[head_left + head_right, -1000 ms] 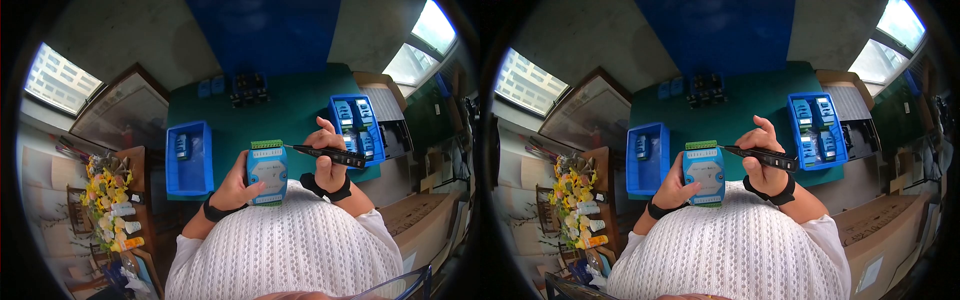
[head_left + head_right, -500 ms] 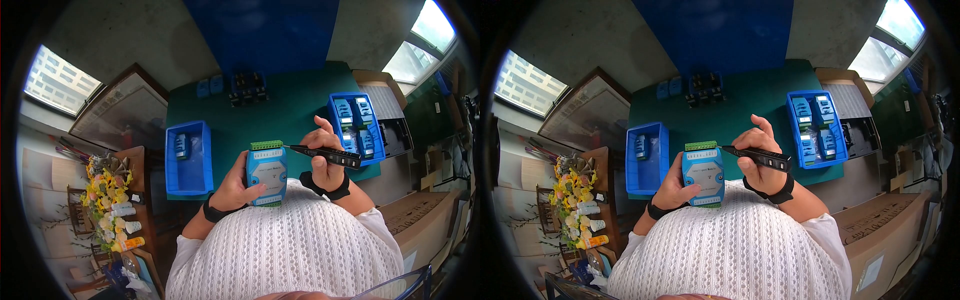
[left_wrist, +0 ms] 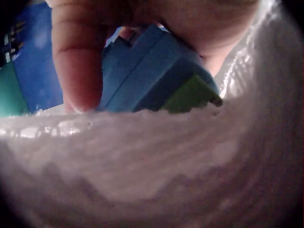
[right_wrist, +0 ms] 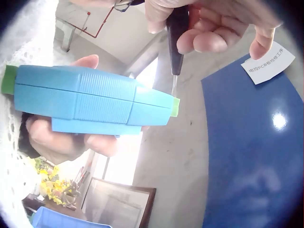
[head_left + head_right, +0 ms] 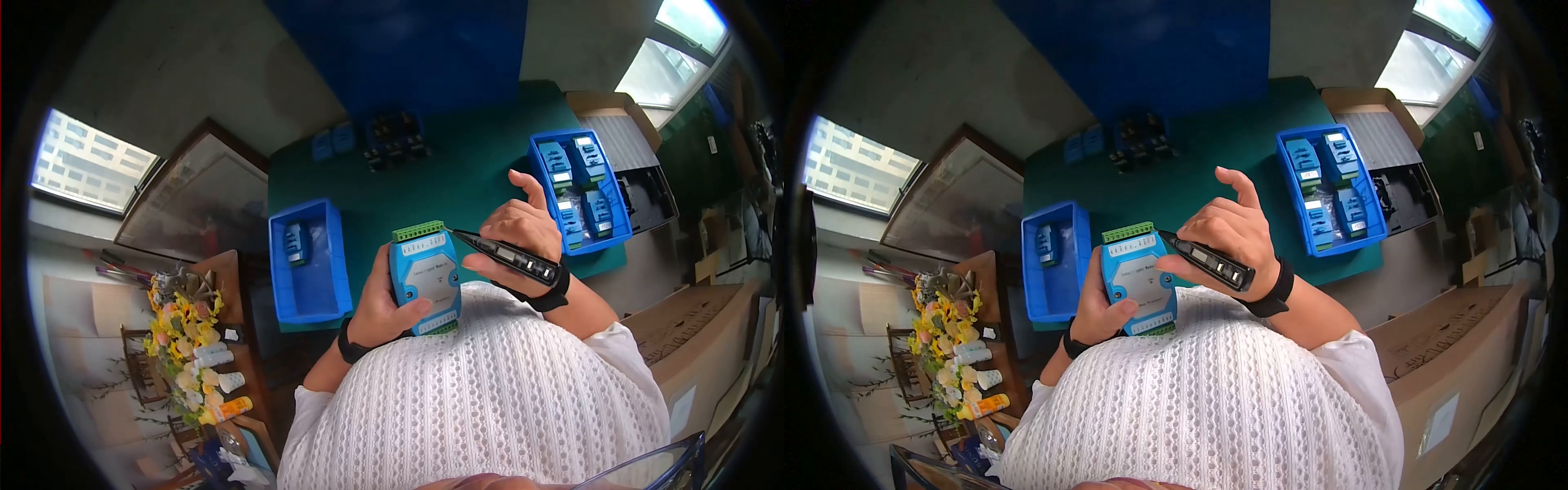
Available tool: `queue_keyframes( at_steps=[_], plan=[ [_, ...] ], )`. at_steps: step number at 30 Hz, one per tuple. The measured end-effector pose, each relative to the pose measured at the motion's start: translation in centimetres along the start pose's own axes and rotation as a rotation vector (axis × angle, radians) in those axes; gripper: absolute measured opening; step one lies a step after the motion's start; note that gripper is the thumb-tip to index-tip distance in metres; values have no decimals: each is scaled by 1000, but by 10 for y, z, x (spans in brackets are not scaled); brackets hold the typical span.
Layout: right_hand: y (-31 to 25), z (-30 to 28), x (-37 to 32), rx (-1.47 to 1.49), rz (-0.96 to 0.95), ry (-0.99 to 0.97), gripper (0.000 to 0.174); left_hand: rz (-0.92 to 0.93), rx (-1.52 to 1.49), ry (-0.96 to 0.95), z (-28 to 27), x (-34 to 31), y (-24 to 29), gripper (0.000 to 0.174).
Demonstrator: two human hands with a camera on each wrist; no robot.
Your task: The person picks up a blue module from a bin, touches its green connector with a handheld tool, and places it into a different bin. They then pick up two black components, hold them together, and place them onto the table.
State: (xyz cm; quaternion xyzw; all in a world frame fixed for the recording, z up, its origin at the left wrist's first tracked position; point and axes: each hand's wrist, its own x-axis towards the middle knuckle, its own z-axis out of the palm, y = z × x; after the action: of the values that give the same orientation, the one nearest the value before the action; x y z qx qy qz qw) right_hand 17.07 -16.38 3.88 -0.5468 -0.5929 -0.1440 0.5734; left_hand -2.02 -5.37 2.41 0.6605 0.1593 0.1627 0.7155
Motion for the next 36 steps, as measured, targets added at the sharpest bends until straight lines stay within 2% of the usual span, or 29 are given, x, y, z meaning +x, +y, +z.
queue_keyframes(
  at_steps=[18,24,30,36],
  plan=[
    [2,1,-4,123,24,90,34,-42,-12,-8,0,2,-1,75],
    [3,2,-3,106,40,51,33,-27,22,3,0,1,-1,76],
    [-1,-6,-1,128,174,-101,27,-19,12,18,-1,1,-1,77],
    [-8,-14,6,139,190,-232,20,-19,0,22,-2,1,-4,75]
  ],
)
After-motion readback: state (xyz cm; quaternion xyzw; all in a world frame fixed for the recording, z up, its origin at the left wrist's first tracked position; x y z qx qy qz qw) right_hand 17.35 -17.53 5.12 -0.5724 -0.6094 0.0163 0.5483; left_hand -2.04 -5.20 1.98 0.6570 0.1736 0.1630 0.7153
